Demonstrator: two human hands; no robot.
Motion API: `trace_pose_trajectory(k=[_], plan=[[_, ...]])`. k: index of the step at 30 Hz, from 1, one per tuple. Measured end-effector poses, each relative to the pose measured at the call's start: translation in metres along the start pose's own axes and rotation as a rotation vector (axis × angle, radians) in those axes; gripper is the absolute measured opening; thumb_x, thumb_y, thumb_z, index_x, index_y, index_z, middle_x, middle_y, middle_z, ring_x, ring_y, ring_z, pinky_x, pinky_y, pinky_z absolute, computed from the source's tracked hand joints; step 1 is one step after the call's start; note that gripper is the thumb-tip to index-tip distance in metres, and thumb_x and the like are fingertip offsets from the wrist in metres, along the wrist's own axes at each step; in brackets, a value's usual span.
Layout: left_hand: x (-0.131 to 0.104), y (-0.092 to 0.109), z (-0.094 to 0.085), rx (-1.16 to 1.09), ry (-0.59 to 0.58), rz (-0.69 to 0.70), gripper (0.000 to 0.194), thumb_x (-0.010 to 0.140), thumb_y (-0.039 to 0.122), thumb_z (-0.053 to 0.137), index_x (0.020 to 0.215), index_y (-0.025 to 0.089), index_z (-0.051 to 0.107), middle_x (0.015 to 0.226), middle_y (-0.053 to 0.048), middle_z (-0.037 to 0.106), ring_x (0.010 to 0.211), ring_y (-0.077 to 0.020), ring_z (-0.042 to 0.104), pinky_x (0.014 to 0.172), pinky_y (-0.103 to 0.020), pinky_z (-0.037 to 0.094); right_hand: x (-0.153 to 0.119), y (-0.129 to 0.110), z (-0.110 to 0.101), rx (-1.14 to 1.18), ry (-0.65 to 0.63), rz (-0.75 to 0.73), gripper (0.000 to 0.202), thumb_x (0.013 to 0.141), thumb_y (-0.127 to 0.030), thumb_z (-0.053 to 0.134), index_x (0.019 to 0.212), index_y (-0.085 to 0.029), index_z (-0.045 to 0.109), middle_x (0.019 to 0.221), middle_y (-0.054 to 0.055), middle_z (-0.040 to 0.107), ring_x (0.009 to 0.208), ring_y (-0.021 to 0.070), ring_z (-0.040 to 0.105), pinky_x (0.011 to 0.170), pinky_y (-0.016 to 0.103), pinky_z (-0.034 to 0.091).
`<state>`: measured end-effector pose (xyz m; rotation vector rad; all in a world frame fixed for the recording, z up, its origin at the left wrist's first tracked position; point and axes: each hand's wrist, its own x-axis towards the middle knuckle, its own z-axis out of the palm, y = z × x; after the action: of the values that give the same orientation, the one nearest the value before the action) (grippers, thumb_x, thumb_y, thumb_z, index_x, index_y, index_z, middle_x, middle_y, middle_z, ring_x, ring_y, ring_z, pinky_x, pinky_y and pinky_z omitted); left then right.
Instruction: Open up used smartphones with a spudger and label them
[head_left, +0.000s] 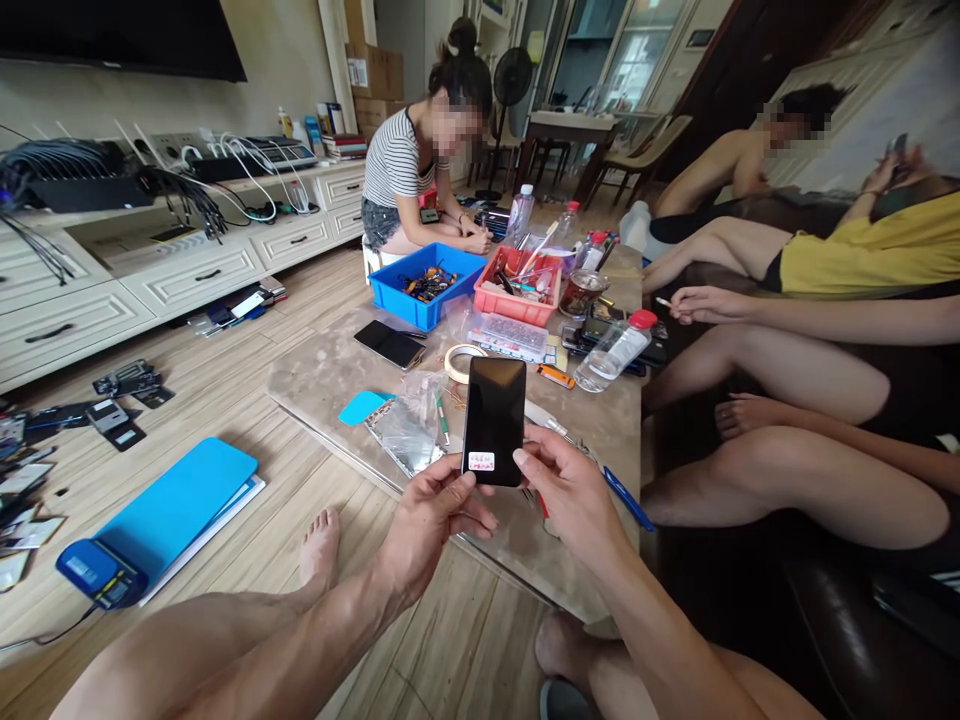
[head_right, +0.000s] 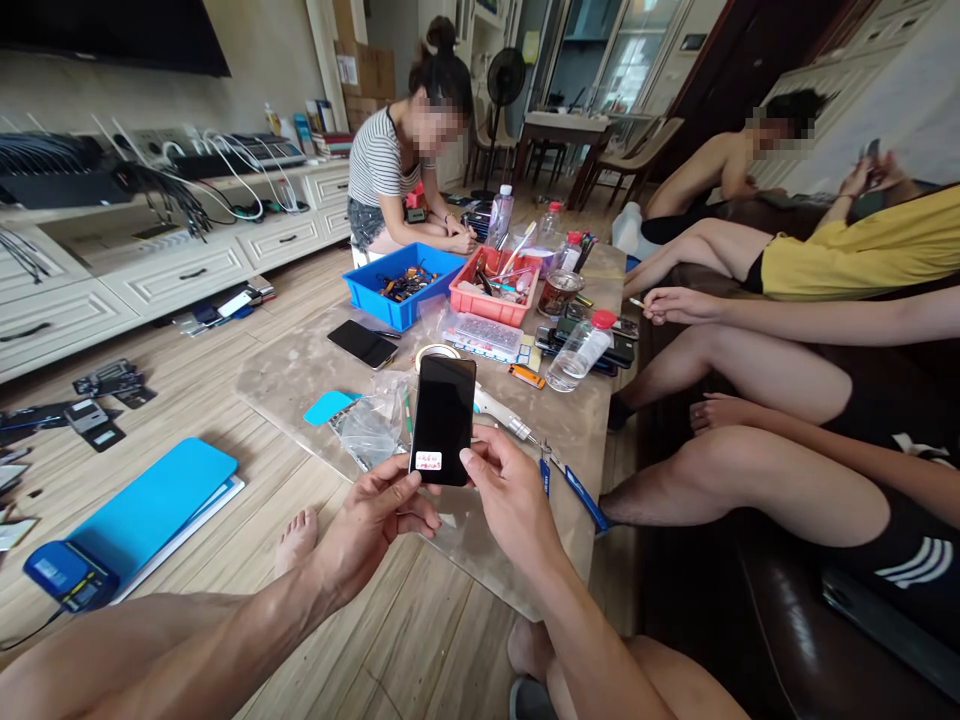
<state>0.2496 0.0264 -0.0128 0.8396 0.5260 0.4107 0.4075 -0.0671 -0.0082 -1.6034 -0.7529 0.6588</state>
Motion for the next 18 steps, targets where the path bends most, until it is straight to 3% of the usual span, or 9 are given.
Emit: trace_pose_trajectory(k=[13, 15, 18], plan=[[0.0035, -0.0034, 0.0016, -0.004, 0.015, 0.01, 0.03, 0.085, 0.037, 0.076, 0.109, 0.018, 0.072, 0.093, -0.004, 0.07, 0.066, -0.0148, 0.068, 0.064, -0.029, 0.056, -0.0014, -0.0061, 0.0, -0.061, 0.041, 0.005, 0.036, 0.087, -0.043, 0.062, 0.116, -0.024, 0.07, 0.085, 0.002, 0.072, 0.081, 0.0217, 0.068, 0.074, 0.033, 0.056], [0.0033, -0.0038, 0.0018, 0.016, 0.017, 0.016, 0.033, 0.086, 0.038, 0.075, 0.113, 0.019, 0.073, 0.096, -0.005, 0.07, 0.068, -0.0149, 0.068, 0.065, -0.029, 0.056, -0.0017, -0.0051, 0.0013, -0.066, 0.042, 0.01, 0.037, 0.089, -0.043, 0.061, 0.12, -0.025, 0.07, 0.092, 0.004, 0.075, 0.087, 0.0233, 0.071, 0.079, 0.036, 0.057], [0.0033, -0.0046, 0.0021, 0.139, 0.039, 0.053, 0.038, 0.09, 0.041, 0.069, 0.123, 0.021, 0.071, 0.099, -0.005, 0.071, 0.072, -0.0161, 0.068, 0.067, -0.03, 0.057, -0.0026, -0.0024, 0.0058, -0.057, 0.077, 0.014, 0.053, 0.09, -0.044, 0.063, 0.139, -0.026, 0.06, 0.121, 0.009, 0.074, 0.102, 0.0263, 0.072, 0.093, 0.042, 0.057]])
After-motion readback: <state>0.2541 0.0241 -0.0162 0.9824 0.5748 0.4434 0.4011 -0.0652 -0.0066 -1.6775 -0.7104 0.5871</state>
